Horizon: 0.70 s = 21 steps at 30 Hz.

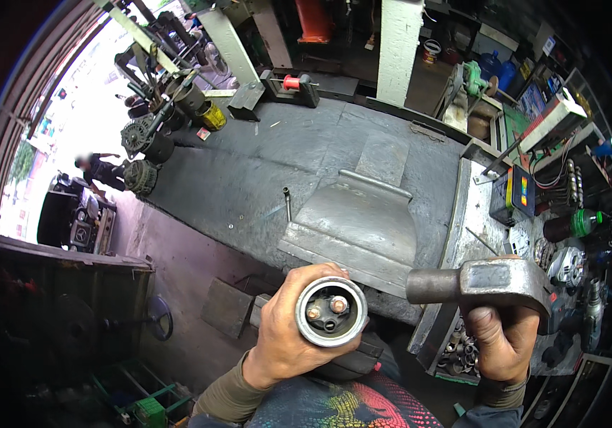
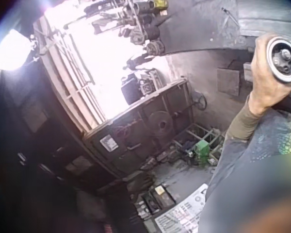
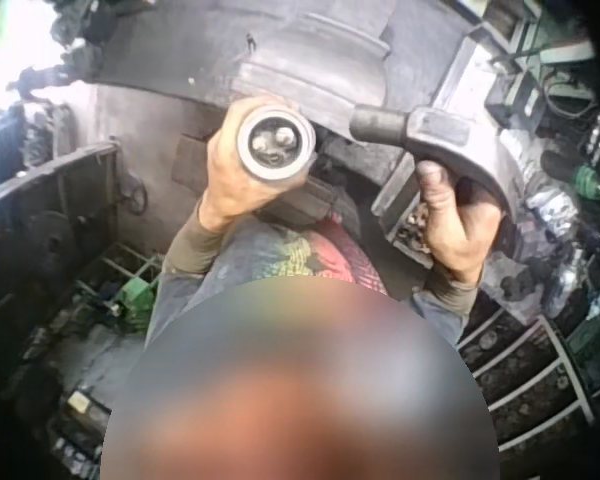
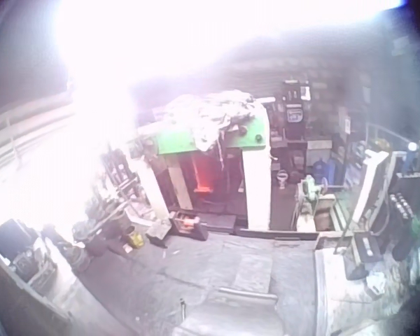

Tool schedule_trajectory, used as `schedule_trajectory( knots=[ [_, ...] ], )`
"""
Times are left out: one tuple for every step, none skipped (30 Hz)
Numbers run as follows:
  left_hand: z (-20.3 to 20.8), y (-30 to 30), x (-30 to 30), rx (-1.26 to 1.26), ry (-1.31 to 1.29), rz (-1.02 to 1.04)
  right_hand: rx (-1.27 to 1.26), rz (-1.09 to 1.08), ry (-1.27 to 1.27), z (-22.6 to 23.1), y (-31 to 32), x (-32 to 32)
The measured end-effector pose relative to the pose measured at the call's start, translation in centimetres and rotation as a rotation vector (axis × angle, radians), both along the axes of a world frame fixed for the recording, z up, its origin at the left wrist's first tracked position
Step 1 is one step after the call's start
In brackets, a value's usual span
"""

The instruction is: The person retrieves a cylindrical metal part and a hammer, then repeatedly strikes the part's internal components to seat or adjust them. They briefly fetch a rubber belt from a shelf before resuming the hammering task on the workbench.

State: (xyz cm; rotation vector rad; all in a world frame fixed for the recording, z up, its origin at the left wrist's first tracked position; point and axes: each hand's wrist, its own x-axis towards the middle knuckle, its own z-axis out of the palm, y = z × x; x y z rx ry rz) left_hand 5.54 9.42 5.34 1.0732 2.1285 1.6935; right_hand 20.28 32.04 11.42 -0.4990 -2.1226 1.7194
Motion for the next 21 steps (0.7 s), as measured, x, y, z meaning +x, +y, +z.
schedule_trajectory(
  knots=[
    [-0.1,0.0,0.0,-0.012,0.027,0.023,0.030,0.034,0.028,0.3,-0.1,-0.5],
    [-0.1,-0.1,0.0,-0.015,0.022,0.035,0.067,0.080,0.031,0.3,-0.2,-1.0],
    [-0.1,-0.1,0.0,-0.026,0.011,0.044,0.118,0.124,0.037,0.3,-0.2,-1.5],
    [0.0,-0.2,0.1,-0.038,0.000,0.051,0.210,0.193,0.053,0.2,0.0,-1.9],
    [0.1,-0.2,0.0,-0.037,-0.018,0.051,0.383,0.251,0.035,0.1,0.1,-2.3],
    [0.2,-0.2,0.0,-0.030,-0.020,0.049,0.502,0.328,0.020,0.1,0.4,-2.6],
    [0.4,-0.2,0.0,-0.031,-0.032,0.047,0.498,0.391,0.053,0.1,0.6,-2.6],
    [0.5,-0.2,0.0,-0.034,-0.051,0.049,0.501,0.427,-0.051,0.3,0.9,-2.6],
    [0.7,-0.1,0.0,-0.036,-0.031,0.053,0.492,0.408,0.039,0.6,1.1,-2.5],
    [0.8,0.0,0.0,-0.042,-0.027,0.056,0.499,0.392,0.028,1.0,1.4,-2.3],
    [0.9,0.0,0.0,-0.047,-0.021,0.060,0.543,0.388,-0.015,1.7,1.7,-2.0],
    [0.9,0.0,-0.1,-0.051,-0.014,0.063,0.400,0.265,0.069,2.1,1.9,-1.8],
    [0.9,0.0,-0.1,-0.048,-0.009,0.071,0.247,0.174,0.215,2.5,2.2,-1.8],
    [0.9,0.0,0.0,-0.047,-0.005,0.080,0.005,0.168,0.345,2.7,2.2,-1.8],
    [0.8,-0.1,0.0,-0.065,-0.005,0.068,-0.084,0.153,0.334,2.7,2.2,-2.0],
    [0.7,-0.2,0.1,-0.051,-0.012,0.082,0.042,0.284,0.339,2.7,2.3,-2.1],
    [0.6,-0.2,0.2,-0.054,-0.017,0.079,0.306,0.396,0.262,2.4,2.2,-2.4],
    [0.5,-0.3,0.3,-0.048,-0.038,0.088,0.585,0.440,0.093,2.1,2.0,-2.6],
    [0.5,-0.2,0.3,-0.049,-0.046,0.087,0.727,0.450,0.028,1.8,1.9,-2.8],
    [0.4,-0.1,0.4,-0.053,-0.013,0.078,0.597,0.522,-0.172,1.7,1.9,-2.8],
    [0.5,0.1,0.4,-0.046,-0.002,0.092,0.638,0.497,-0.080,1.4,2.0,-3.0]
  ],
)
